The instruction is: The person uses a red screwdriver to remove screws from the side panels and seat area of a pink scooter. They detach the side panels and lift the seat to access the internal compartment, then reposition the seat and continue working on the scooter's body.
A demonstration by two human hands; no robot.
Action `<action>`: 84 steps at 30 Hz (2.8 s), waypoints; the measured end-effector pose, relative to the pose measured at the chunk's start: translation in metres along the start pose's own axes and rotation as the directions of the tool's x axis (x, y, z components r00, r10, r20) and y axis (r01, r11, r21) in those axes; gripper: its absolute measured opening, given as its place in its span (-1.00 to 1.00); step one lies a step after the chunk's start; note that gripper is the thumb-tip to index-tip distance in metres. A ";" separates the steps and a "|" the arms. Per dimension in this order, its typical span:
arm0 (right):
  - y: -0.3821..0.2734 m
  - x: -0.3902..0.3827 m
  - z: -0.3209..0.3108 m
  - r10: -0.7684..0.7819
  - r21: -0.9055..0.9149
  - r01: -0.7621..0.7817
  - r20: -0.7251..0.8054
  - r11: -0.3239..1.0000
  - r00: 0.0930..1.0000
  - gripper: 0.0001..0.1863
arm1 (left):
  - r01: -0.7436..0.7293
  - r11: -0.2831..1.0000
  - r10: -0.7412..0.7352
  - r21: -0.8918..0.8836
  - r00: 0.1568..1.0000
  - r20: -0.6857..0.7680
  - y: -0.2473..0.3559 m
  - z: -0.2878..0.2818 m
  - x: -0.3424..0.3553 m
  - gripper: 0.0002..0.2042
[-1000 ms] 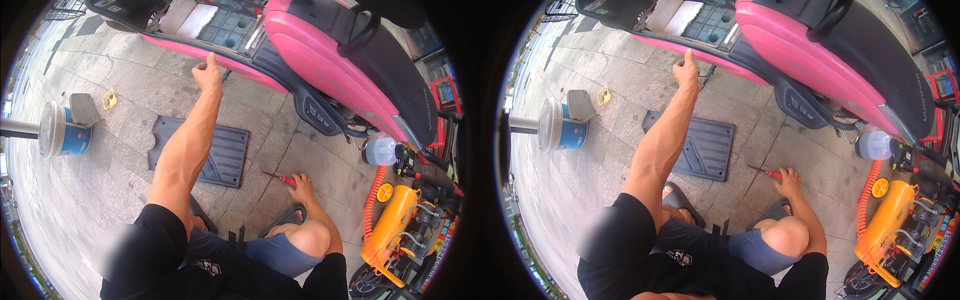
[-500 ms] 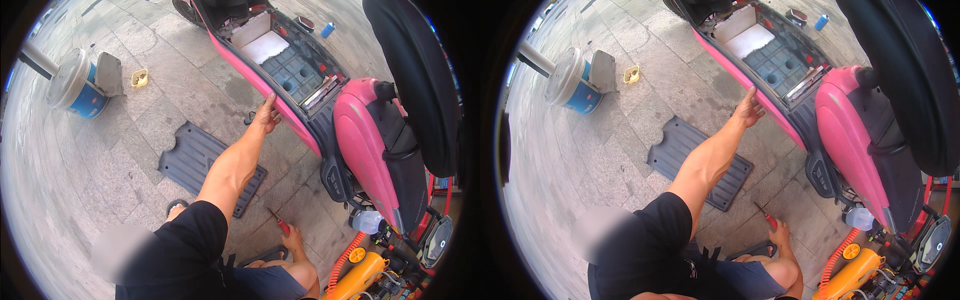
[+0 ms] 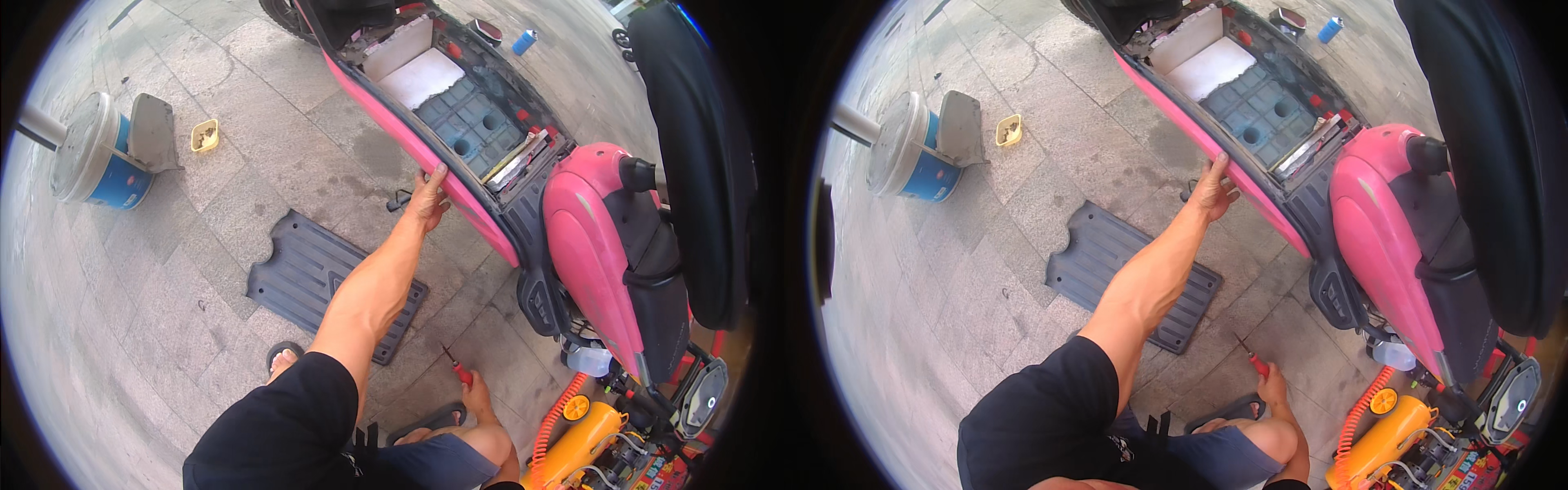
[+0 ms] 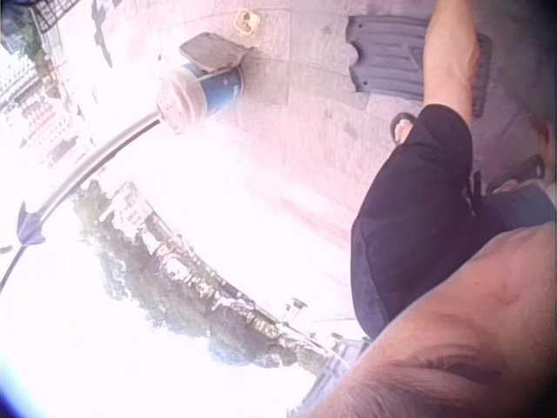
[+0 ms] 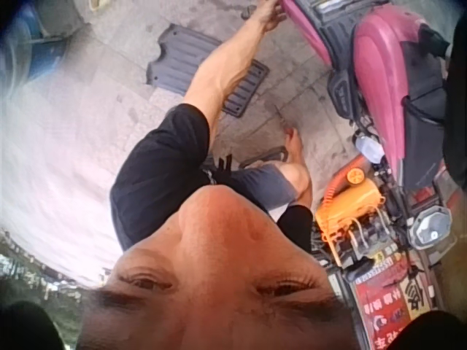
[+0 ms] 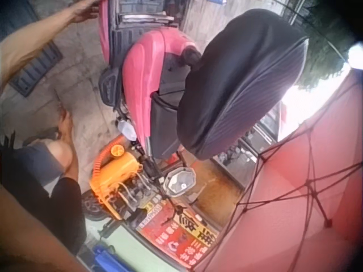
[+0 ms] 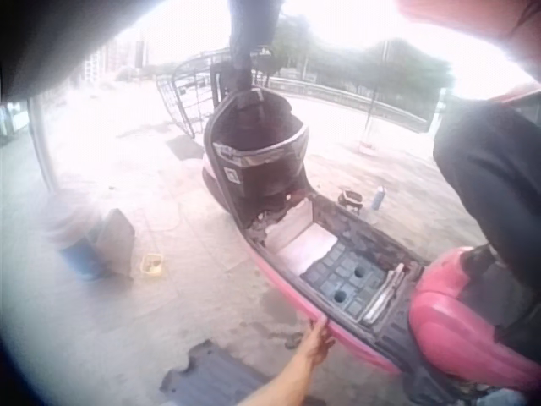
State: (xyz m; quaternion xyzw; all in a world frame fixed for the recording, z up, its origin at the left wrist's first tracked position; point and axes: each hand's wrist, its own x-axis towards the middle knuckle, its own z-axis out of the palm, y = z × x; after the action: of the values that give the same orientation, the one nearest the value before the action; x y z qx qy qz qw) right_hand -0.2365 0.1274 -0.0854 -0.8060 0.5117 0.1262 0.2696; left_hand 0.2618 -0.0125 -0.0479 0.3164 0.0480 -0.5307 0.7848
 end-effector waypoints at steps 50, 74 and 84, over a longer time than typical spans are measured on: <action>-0.032 -0.102 -0.104 0.147 0.543 0.138 -0.448 0.828 0.882 -0.60 | -0.785 0.199 0.551 0.586 0.585 0.596 0.030 0.203 -0.118 -0.34; -0.077 -0.002 -0.044 0.232 0.936 0.008 0.078 -0.351 0.970 -0.02 | -0.642 0.346 -0.240 0.684 0.644 0.726 -0.221 0.042 -0.261 -0.53; -0.075 -0.053 -0.068 -0.160 0.254 0.469 -0.719 0.846 0.677 -0.10 | 0.803 0.460 -0.790 0.379 0.564 -0.238 -0.274 -0.003 -0.258 -0.05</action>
State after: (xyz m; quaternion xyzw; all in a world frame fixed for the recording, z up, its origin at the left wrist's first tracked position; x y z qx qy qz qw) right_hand -0.1982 0.1543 0.0188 -0.7957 0.4375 -0.3360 0.2501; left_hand -0.0855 0.1310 -0.0667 0.4353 0.0777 -0.8260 0.3496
